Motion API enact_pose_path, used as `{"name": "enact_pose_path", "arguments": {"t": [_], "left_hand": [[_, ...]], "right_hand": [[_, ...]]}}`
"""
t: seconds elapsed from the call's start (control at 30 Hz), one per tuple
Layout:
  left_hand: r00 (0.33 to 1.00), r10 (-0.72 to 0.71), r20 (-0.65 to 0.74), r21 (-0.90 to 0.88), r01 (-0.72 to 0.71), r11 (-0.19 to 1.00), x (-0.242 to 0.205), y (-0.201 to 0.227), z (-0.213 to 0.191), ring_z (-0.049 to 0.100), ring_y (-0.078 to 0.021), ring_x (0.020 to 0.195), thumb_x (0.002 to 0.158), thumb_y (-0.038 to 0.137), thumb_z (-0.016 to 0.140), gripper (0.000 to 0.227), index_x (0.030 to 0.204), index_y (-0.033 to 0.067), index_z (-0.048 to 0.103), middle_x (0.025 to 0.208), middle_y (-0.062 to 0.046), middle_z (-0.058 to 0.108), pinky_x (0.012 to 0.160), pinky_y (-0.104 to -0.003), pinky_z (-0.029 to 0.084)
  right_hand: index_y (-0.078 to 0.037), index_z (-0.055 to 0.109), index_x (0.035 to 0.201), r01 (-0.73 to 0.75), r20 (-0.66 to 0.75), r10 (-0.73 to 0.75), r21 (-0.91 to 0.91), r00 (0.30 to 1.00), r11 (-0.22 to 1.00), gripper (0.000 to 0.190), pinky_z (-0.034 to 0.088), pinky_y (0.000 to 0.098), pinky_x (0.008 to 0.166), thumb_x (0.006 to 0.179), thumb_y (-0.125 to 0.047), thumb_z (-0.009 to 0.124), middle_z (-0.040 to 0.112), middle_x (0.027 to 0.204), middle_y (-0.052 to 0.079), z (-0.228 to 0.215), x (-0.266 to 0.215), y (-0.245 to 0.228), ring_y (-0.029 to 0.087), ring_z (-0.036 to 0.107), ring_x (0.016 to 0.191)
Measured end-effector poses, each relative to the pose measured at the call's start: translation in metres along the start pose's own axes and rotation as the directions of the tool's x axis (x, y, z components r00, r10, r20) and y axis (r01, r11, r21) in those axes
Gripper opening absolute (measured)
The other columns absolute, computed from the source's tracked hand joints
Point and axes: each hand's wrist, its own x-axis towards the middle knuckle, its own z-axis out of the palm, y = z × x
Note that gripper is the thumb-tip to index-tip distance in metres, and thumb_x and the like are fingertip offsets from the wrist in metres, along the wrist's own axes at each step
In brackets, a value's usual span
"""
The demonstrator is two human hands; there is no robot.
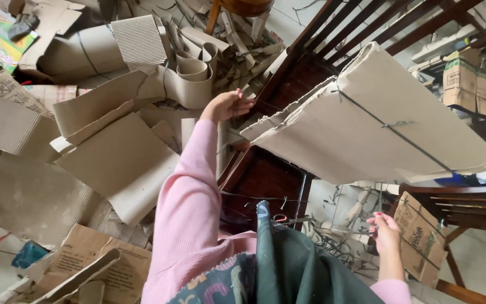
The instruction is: The person ties a piece of gray cord around a stack of cardboard sheets resting on a wooden chair. They wrap the cord, tie a knot, and use scissors to trim the excess cord. The process is repeated for a second cord.
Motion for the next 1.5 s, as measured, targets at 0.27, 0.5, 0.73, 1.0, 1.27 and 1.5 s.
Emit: {"name": "enact_pose_path", "arguments": {"t": [0.27,0.5,0.73,1.0,1.27,1.5], "left_hand": [[0.971,0.123,-0.204,-0.884,-0.237,0.403,0.104,0.010,0.026,0.063,-0.0447,0.124,0.107,0.011,0.025,0.026,0.095,0.0107,0.048,0.136,-0.028,0.063,0.110,-0.069,0.041],[0.845,0.295,-0.445,-0.784,-0.527,0.328,0.142,0.046,0.037,0.074,-0.0408,0.097,0.104,0.019,0.033,0.031,0.076,0.0153,0.045,0.122,-0.023,0.072,0.081,-0.055,0.058],[0.710,0.685,-0.163,-0.638,-0.605,0.476,-0.046,0.046,0.090,0.071,-0.0410,0.109,0.101,0.028,0.058,0.030,0.080,0.0071,0.057,0.099,-0.020,0.076,0.104,-0.055,0.056],[0.797,0.552,-0.244,-0.538,-0.585,0.607,-0.104,-0.064,0.082,0.074,-0.0275,0.091,0.099,0.021,0.060,0.025,0.078,0.0071,0.058,0.095,-0.016,0.073,0.094,-0.040,0.060],[0.697,0.698,0.166,-0.064,-0.698,0.713,-0.139,-0.087,0.194,0.068,-0.0385,0.114,0.110,0.018,0.050,0.025,0.094,0.0009,0.058,0.128,-0.032,0.065,0.111,-0.051,0.044],[0.666,0.731,0.151,0.344,-0.728,0.592,-0.157,-0.067,0.224,0.071,-0.0339,0.110,0.111,0.017,0.047,0.025,0.104,0.0009,0.065,0.124,-0.023,0.071,0.106,-0.050,0.049]], "right_hand": [[0.002,0.058,0.128,-0.044,-0.015,0.047,0.157,0.999,0.987,0.021,0.043,0.0240,0.061,0.110,-0.007,0.051,0.060,0.094,0.014,-0.012,-0.009,-0.001,0.012,0.047,0.067],[0.005,0.059,0.127,-0.015,0.000,0.015,0.167,1.000,0.986,0.023,0.040,0.0291,0.055,0.111,-0.009,0.050,0.060,0.091,0.017,-0.024,0.001,0.012,0.017,0.047,0.064],[0.005,0.060,0.123,0.090,0.035,-0.100,0.223,0.994,0.971,0.022,0.036,0.0276,0.049,0.111,-0.011,0.052,0.062,0.087,0.020,-0.021,0.039,0.055,0.019,0.045,0.056],[0.006,0.060,0.128,0.142,0.030,-0.153,0.230,0.988,0.963,0.024,0.039,0.0270,0.048,0.110,-0.007,0.053,0.064,0.086,0.020,0.016,0.031,0.054,0.017,0.047,0.056],[-0.005,0.061,0.129,0.277,-0.048,-0.274,0.263,0.961,0.924,0.021,0.043,0.0254,0.044,0.112,-0.019,0.059,0.066,0.082,0.015,0.035,0.076,0.095,0.014,0.052,0.050],[-0.023,0.064,0.111,0.063,-0.014,-0.071,0.651,0.997,0.757,0.009,0.044,0.0242,0.050,0.109,-0.031,0.061,0.059,0.075,-0.003,0.019,0.066,0.079,0.009,0.045,0.051]]}}
